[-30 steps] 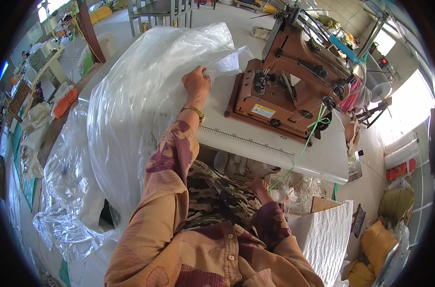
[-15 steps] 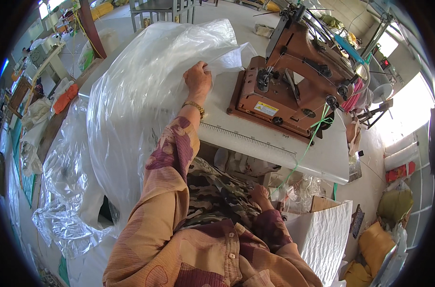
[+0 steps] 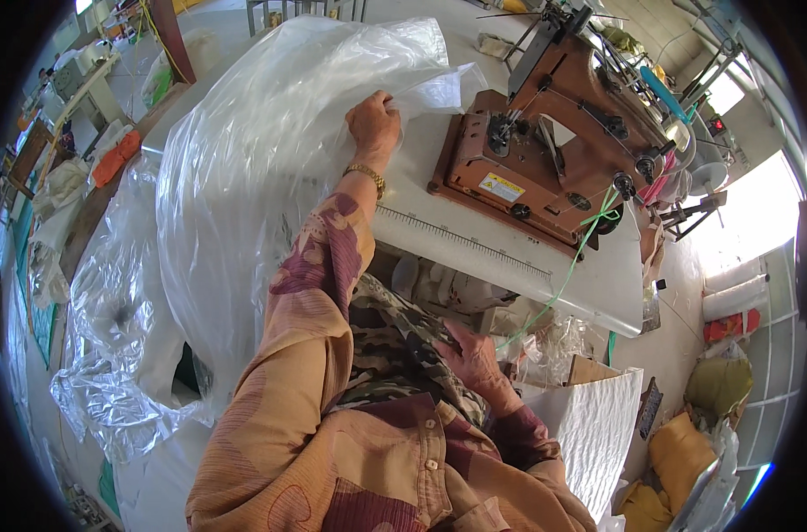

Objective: The person threads a sewing machine with green thread, then picks up a large white plastic sheet and folds it. They place the folded plastic under the sewing machine needle and sew the edges to create a bag. The person repeats this process, handling multiple plastic sheets and sewing them into bags.

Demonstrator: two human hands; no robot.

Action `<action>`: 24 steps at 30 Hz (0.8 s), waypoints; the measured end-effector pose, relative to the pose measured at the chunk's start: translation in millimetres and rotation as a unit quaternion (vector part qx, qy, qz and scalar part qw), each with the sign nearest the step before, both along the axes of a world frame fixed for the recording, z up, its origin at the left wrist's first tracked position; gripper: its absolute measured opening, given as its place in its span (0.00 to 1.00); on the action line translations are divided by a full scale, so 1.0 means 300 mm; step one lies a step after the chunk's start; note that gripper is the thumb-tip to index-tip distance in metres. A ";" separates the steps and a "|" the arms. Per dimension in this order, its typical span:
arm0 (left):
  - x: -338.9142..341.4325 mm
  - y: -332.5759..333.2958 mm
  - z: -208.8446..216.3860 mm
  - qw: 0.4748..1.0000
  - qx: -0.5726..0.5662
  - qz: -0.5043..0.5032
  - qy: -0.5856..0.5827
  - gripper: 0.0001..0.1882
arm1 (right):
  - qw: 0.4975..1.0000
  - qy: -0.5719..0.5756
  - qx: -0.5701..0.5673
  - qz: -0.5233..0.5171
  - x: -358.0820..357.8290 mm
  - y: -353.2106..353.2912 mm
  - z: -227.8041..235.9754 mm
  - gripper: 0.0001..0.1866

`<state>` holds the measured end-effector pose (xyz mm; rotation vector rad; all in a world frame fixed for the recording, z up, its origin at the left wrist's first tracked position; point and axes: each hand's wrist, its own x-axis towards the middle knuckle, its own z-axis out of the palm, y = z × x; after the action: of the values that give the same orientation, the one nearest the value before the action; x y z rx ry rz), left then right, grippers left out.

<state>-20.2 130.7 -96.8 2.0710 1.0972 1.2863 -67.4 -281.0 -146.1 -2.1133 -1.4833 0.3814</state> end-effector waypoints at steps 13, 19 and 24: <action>-0.001 -0.008 0.002 1.000 -0.003 0.004 -0.008 0.12 | 0.948 -0.242 0.200 -0.044 0.191 0.207 0.253 0.26; 0.011 -0.009 -0.005 1.000 0.002 -0.007 -0.028 0.11 | 0.949 -0.206 0.223 -0.084 0.233 0.295 0.238 0.26; 0.003 0.032 -0.025 0.999 0.033 0.008 -0.028 0.12 | 0.950 -0.222 0.193 -0.104 0.201 0.383 0.329 0.25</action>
<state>-19.2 140.4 -104.2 2.0643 1.0627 1.3988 -6.9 -166.1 -47.4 -2.0783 -1.3988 -0.4598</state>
